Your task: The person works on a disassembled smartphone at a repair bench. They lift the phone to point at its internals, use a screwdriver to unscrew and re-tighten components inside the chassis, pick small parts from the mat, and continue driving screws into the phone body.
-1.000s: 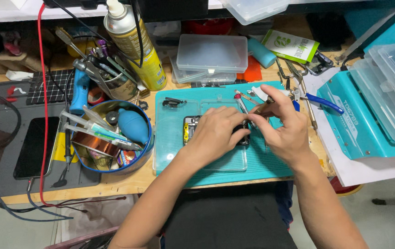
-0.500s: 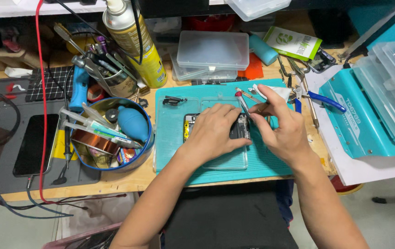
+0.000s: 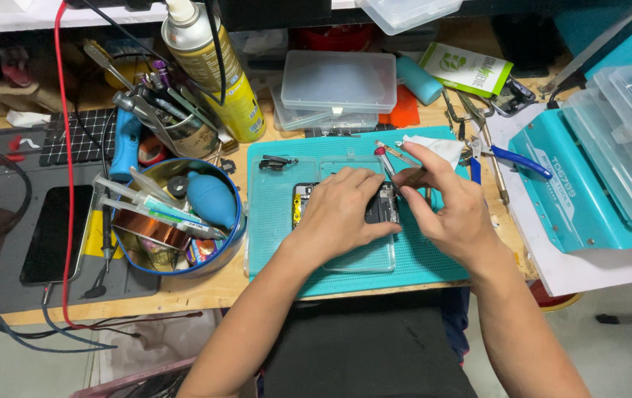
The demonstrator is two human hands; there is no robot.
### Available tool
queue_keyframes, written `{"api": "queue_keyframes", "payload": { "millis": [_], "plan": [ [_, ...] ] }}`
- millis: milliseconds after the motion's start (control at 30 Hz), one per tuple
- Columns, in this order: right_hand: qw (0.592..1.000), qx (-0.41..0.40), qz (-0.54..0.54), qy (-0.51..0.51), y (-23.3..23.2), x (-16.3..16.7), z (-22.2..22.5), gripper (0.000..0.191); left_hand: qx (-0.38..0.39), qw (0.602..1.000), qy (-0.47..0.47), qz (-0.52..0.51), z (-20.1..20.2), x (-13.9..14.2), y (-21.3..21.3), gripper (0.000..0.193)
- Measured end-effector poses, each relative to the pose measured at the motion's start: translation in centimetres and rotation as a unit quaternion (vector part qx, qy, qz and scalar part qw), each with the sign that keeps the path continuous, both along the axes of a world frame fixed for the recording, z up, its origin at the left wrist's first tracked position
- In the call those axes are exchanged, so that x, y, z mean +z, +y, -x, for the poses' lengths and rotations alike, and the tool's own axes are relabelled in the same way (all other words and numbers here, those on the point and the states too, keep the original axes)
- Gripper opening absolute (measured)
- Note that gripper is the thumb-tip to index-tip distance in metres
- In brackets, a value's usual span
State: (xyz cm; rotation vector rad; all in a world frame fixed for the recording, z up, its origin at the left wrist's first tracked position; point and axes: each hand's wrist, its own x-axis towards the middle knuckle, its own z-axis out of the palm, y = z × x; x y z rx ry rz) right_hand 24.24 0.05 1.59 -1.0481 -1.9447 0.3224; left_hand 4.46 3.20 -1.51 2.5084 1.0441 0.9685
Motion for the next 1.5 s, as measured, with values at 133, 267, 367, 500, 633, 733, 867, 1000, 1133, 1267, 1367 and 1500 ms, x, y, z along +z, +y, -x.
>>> {"api": "queue_keyframes", "payload": {
  "millis": [133,267,367,500,633,733,867,1000,1133,1267,1367,1500],
  "plan": [
    [0.999,-0.025,-0.011,-0.022,-0.07,-0.26,0.07,0.064,0.001,1.0,0.002,0.006,-0.02,-0.06,0.02,0.072],
    [0.999,-0.04,0.002,0.001,-0.15,-0.52,-0.11,0.06,0.0,1.0,0.004,0.003,-0.05,-0.11,0.12,0.073],
    [1.0,-0.017,0.005,0.018,-0.17,-0.58,-0.38,0.059,0.003,1.0,0.005,0.004,-0.09,-0.12,0.16,0.074],
    [0.998,-0.068,-0.014,-0.006,-0.04,-0.73,-0.26,0.061,0.005,1.0,0.009,0.008,-0.09,-0.07,0.11,0.073],
    [0.999,-0.049,-0.015,0.013,-0.07,-0.63,-0.05,0.058,0.007,1.0,0.014,0.02,-0.16,0.06,0.03,0.073],
    [1.0,0.004,-0.012,0.025,-0.16,-0.41,0.1,0.059,0.004,1.0,0.013,0.027,-0.1,0.14,0.04,0.074],
    [0.999,-0.049,-0.02,-0.008,-0.19,-0.27,0.37,0.066,0.003,1.0,0.009,0.016,-0.08,0.12,0.01,0.071],
    [0.999,-0.041,-0.009,0.01,0.05,-0.29,0.25,0.063,0.004,1.0,0.007,0.027,-0.04,0.13,-0.02,0.073],
    [0.995,-0.079,-0.04,-0.045,0.18,-0.45,0.09,0.069,0.002,1.0,0.002,0.012,-0.06,0.12,-0.03,0.071],
    [0.998,-0.056,0.031,0.01,0.14,-0.35,-0.05,0.06,0.003,1.0,0.008,0.027,-0.09,0.23,-0.02,0.071],
    [1.0,-0.003,0.026,0.007,0.18,-0.12,-0.13,0.063,0.002,0.999,0.019,0.044,0.01,0.38,-0.08,0.069],
    [0.998,-0.064,0.013,-0.013,0.41,-0.03,0.12,0.064,0.004,0.999,0.014,0.031,-0.12,0.49,-0.14,0.069]
  ]
}}
